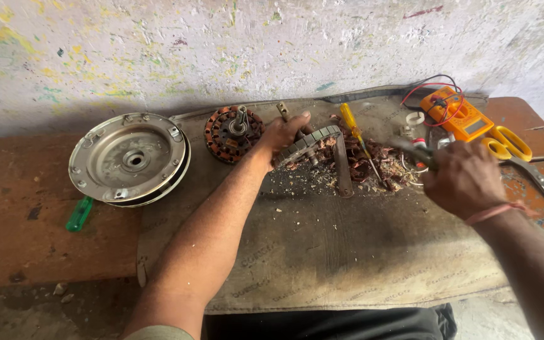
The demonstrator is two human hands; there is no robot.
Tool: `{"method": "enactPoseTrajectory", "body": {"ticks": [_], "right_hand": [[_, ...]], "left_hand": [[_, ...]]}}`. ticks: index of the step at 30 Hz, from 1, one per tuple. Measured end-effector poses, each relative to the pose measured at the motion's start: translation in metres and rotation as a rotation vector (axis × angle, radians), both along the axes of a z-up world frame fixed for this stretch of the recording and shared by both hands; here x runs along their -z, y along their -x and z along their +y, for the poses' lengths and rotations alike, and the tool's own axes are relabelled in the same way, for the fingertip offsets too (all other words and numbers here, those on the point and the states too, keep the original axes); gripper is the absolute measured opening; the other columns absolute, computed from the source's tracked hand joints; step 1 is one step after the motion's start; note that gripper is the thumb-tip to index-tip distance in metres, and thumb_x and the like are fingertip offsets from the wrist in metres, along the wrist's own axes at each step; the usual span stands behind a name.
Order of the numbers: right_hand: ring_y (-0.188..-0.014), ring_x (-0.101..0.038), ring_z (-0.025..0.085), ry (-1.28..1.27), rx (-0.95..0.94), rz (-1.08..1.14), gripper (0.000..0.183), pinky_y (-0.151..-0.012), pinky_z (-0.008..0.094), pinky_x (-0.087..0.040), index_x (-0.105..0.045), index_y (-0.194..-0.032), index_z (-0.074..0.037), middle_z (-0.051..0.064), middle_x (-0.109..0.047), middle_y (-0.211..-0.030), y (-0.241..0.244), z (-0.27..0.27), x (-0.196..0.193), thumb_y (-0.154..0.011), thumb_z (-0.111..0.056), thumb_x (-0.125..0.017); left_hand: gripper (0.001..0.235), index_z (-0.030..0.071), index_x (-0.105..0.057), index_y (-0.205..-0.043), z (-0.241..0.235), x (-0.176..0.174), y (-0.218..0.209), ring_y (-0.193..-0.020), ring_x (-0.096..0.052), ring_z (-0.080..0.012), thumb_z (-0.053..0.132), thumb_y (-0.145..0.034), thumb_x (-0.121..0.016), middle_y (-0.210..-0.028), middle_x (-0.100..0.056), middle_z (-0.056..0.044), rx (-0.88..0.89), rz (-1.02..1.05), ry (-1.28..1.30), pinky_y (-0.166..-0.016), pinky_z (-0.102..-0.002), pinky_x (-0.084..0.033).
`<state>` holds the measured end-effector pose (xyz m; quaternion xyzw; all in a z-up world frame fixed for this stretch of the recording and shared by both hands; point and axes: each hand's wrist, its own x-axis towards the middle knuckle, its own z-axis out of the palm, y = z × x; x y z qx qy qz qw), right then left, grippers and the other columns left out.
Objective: The person removes copper windings from a motor stator using a screwdriver and pliers on a wooden workbench.
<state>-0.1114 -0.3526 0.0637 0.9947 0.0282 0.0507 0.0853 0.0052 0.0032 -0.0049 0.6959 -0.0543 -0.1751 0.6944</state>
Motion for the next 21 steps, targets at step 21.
{"method": "enactPoseTrajectory", "body": {"ticks": [21], "right_hand": [[-0.059, -0.066, 0.023, -0.723, -0.006, 0.237, 0.040, -0.057, 0.040, -0.056, -0.072, -0.086, 0.001, 0.011, -0.074, -0.071, -0.002, 0.039, -0.039, -0.076, -0.036, -0.086]], "left_hand": [[0.071, 0.002, -0.063, -0.104, -0.013, -0.025, 0.025, -0.078, -0.073, -0.0263, 0.072, -0.096, -0.049, -0.076, -0.070, -0.010, -0.023, -0.683, -0.779, -0.073, -0.048, -0.060]]}}
